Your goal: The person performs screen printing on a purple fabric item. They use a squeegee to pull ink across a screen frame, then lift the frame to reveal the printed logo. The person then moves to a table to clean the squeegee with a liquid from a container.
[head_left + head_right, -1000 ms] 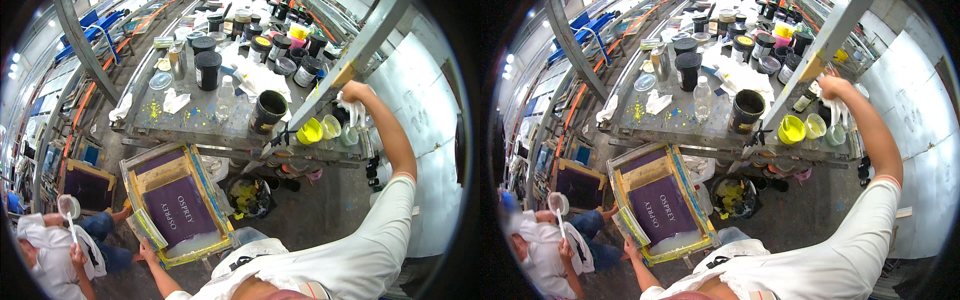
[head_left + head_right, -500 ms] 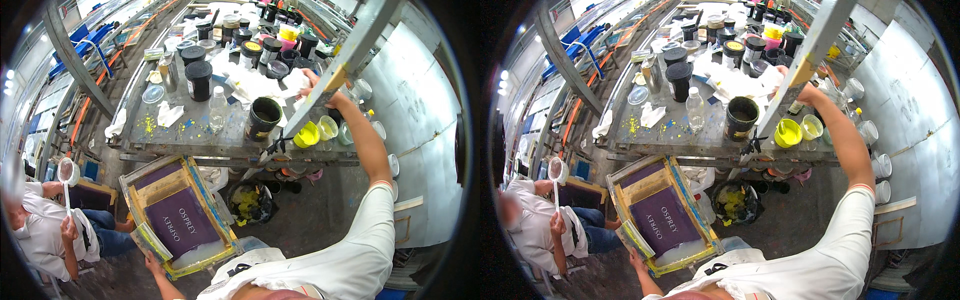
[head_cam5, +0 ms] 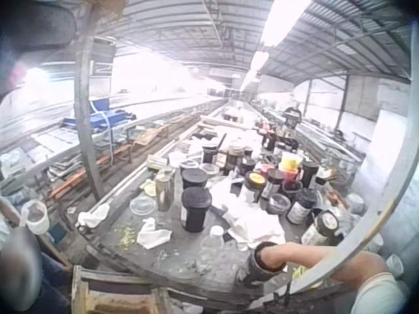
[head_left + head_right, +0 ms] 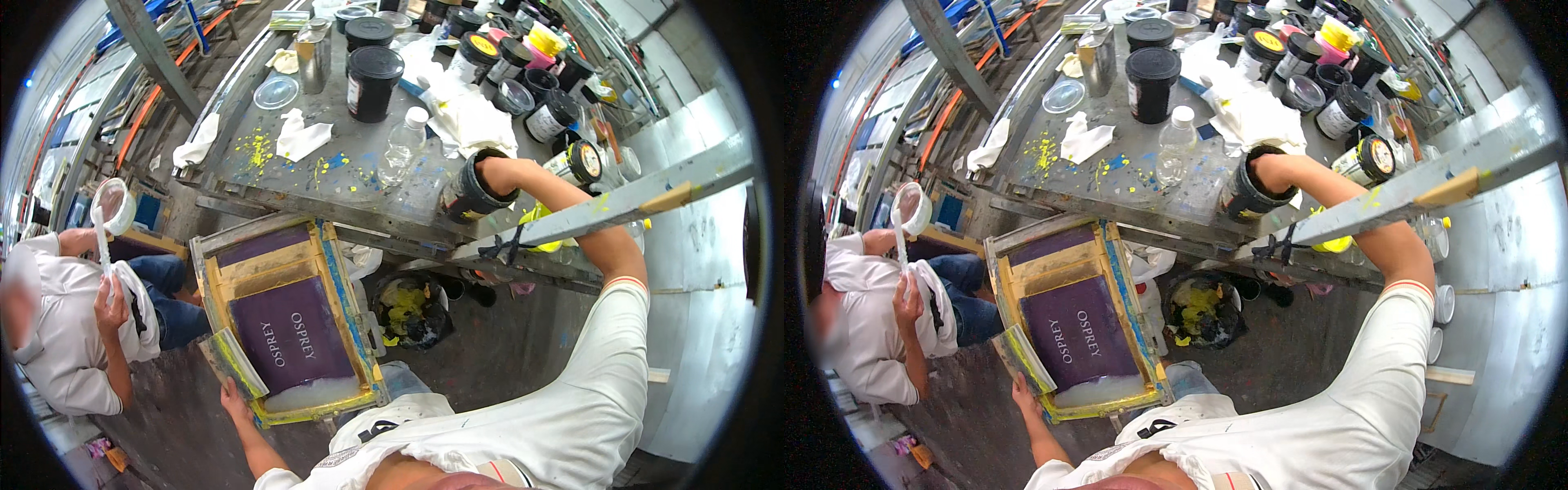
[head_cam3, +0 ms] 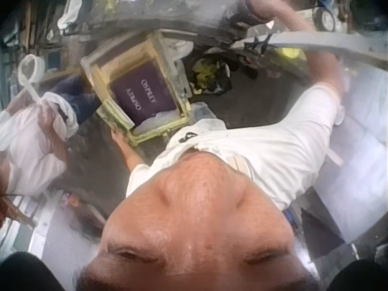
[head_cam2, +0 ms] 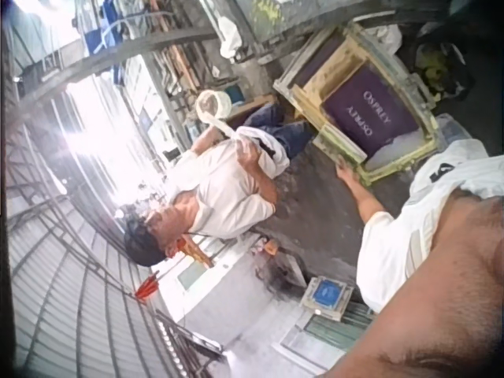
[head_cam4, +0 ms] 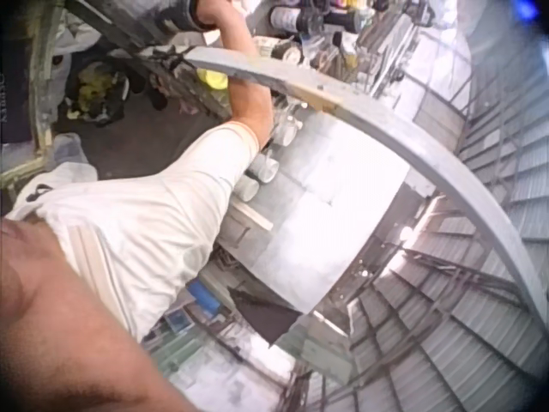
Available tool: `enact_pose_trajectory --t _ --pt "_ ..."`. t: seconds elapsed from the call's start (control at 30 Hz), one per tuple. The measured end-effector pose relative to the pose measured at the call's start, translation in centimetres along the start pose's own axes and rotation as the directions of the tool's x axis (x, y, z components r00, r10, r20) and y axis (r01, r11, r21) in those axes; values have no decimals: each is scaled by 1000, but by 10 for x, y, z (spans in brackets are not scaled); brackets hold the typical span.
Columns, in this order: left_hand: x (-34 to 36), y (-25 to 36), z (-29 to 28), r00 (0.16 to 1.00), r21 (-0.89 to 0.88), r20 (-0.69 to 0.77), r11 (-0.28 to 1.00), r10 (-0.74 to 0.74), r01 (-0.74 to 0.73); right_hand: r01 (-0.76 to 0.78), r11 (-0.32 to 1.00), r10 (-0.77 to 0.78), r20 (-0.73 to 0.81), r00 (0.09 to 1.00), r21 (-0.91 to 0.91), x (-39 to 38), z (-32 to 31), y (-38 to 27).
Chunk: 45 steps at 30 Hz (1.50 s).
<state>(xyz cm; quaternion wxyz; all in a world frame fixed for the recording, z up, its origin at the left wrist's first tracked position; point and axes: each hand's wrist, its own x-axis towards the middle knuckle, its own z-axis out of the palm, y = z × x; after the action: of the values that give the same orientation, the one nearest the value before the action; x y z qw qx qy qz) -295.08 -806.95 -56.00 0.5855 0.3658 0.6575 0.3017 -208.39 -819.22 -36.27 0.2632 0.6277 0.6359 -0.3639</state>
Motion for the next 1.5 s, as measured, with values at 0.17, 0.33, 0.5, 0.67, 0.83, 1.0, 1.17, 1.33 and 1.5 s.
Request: enact_pose_trajectory --t 0.17,0.33,0.5,0.67,0.83,1.0,1.17,1.33,1.5 --pt "7 19 15 999 -27 31 1000 5 -4 422 906 -423 -139 896 -38 36 42 43" --pt "-20 18 14 996 17 -86 1000 3 -2 -311 949 314 -61 948 57 -48 -68 -57" --pt "-19 6 -1 999 -71 -36 997 -18 16 -141 840 298 -229 927 523 -109 -76 -81" --pt "-21 7 -6 997 -16 -62 999 39 -40 -185 901 318 -307 897 393 -116 -66 -91" --pt "-39 28 -3 998 -40 -61 999 6 -9 -182 920 308 -353 883 346 -110 -60 -103" --pt "-21 9 -25 998 -63 -31 997 -53 51 -94 929 235 -377 896 358 -101 -43 -97" --pt "-24 10 -24 996 -15 -87 1000 15 -16 -177 956 259 -384 886 234 -101 -52 -120" --pt "-18 8 -27 997 -37 -79 999 6 -9 -159 957 264 -507 820 243 -86 -36 -114" --pt "-15 0 -31 997 -31 -69 999 24 -26 -115 985 167 -590 790 126 -63 -38 -110"
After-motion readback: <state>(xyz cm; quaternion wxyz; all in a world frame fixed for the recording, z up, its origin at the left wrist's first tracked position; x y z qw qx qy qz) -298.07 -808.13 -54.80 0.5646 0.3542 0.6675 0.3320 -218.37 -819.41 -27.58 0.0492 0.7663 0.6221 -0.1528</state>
